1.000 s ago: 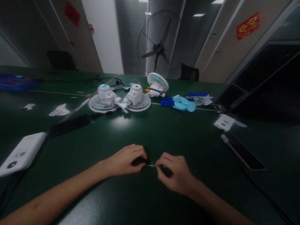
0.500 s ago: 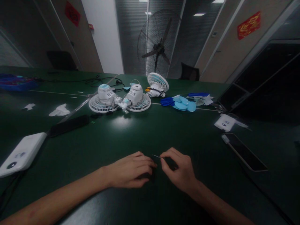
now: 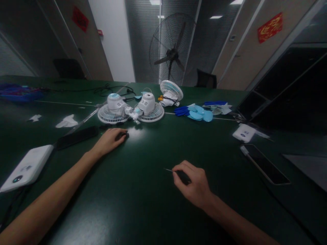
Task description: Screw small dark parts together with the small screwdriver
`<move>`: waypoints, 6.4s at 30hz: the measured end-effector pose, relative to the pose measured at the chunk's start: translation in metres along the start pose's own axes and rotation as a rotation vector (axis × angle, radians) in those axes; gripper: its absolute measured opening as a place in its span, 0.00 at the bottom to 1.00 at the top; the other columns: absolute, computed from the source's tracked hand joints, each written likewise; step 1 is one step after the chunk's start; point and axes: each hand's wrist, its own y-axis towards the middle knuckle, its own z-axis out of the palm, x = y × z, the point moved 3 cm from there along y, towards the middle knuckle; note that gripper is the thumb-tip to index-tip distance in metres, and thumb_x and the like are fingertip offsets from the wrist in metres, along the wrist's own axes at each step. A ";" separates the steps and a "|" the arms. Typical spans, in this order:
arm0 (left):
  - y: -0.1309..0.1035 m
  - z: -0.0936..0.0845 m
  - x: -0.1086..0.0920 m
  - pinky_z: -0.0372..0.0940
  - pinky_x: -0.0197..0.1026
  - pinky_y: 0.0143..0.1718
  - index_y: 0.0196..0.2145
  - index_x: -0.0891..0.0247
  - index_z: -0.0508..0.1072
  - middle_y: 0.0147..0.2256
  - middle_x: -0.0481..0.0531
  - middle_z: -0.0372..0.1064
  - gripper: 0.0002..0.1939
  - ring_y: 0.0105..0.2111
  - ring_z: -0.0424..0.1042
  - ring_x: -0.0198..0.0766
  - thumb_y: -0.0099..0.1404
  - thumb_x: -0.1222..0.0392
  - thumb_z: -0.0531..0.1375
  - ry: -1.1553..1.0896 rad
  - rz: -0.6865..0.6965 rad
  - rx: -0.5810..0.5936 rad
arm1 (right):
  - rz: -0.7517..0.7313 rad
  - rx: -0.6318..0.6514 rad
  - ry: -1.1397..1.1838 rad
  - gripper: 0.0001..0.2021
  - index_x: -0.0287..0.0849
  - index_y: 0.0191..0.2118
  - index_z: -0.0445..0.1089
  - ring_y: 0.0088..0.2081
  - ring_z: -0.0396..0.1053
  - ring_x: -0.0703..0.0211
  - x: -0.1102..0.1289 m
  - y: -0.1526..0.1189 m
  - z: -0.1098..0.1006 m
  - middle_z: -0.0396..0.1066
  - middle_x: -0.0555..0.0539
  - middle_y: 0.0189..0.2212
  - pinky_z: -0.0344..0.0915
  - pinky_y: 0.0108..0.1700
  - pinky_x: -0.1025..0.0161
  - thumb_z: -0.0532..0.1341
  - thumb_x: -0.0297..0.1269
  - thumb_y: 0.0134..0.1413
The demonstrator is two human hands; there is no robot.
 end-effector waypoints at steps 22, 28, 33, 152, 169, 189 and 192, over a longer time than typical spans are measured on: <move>0.002 -0.002 0.034 0.68 0.53 0.53 0.46 0.61 0.80 0.50 0.61 0.76 0.22 0.50 0.73 0.55 0.73 0.41 0.56 -0.028 -0.156 -0.158 | 0.027 0.028 0.068 0.05 0.42 0.43 0.75 0.32 0.73 0.61 -0.002 -0.002 0.002 0.73 0.48 0.35 0.68 0.32 0.65 0.60 0.32 0.69; -0.002 -0.003 0.041 0.69 0.46 0.49 0.44 0.60 0.80 0.45 0.57 0.80 0.22 0.45 0.78 0.51 0.67 0.39 0.60 -0.148 -0.283 -0.223 | 0.018 0.029 0.054 0.05 0.42 0.42 0.75 0.32 0.72 0.61 -0.003 -0.002 0.002 0.73 0.48 0.35 0.68 0.33 0.64 0.60 0.32 0.69; -0.002 -0.005 0.033 0.69 0.46 0.49 0.46 0.59 0.80 0.47 0.56 0.80 0.21 0.46 0.79 0.51 0.68 0.40 0.61 -0.153 -0.242 -0.220 | 0.017 0.037 0.074 0.05 0.42 0.43 0.75 0.32 0.72 0.61 -0.003 -0.001 0.002 0.73 0.48 0.35 0.68 0.32 0.64 0.60 0.32 0.69; -0.042 0.042 -0.179 0.66 0.45 0.50 0.55 0.56 0.73 0.46 0.53 0.74 0.14 0.47 0.72 0.42 0.73 0.62 0.63 -0.553 0.394 0.318 | -0.080 0.312 -0.080 0.08 0.46 0.50 0.75 0.36 0.74 0.60 0.000 -0.002 0.014 0.76 0.49 0.42 0.62 0.35 0.63 0.59 0.34 0.71; -0.047 0.044 -0.192 0.64 0.50 0.54 0.53 0.58 0.73 0.49 0.54 0.72 0.17 0.49 0.70 0.47 0.69 0.56 0.68 -0.461 0.361 0.329 | -0.085 0.094 0.011 0.07 0.43 0.46 0.75 0.33 0.73 0.62 0.002 -0.001 0.005 0.75 0.49 0.37 0.65 0.33 0.65 0.59 0.32 0.70; 0.000 0.008 -0.015 0.71 0.51 0.46 0.61 0.60 0.76 0.50 0.63 0.69 0.24 0.47 0.71 0.53 0.80 0.50 0.49 0.229 0.000 -0.103 | -0.090 0.134 0.075 0.07 0.42 0.48 0.75 0.30 0.71 0.65 0.001 -0.002 0.006 0.75 0.49 0.37 0.66 0.30 0.67 0.59 0.34 0.72; -0.001 0.005 -0.003 0.70 0.52 0.48 0.61 0.61 0.76 0.51 0.64 0.70 0.25 0.49 0.71 0.54 0.79 0.49 0.48 0.281 -0.050 -0.141 | -0.085 0.135 0.071 0.07 0.42 0.48 0.75 0.30 0.71 0.65 0.002 -0.002 0.005 0.75 0.49 0.37 0.66 0.30 0.67 0.59 0.34 0.72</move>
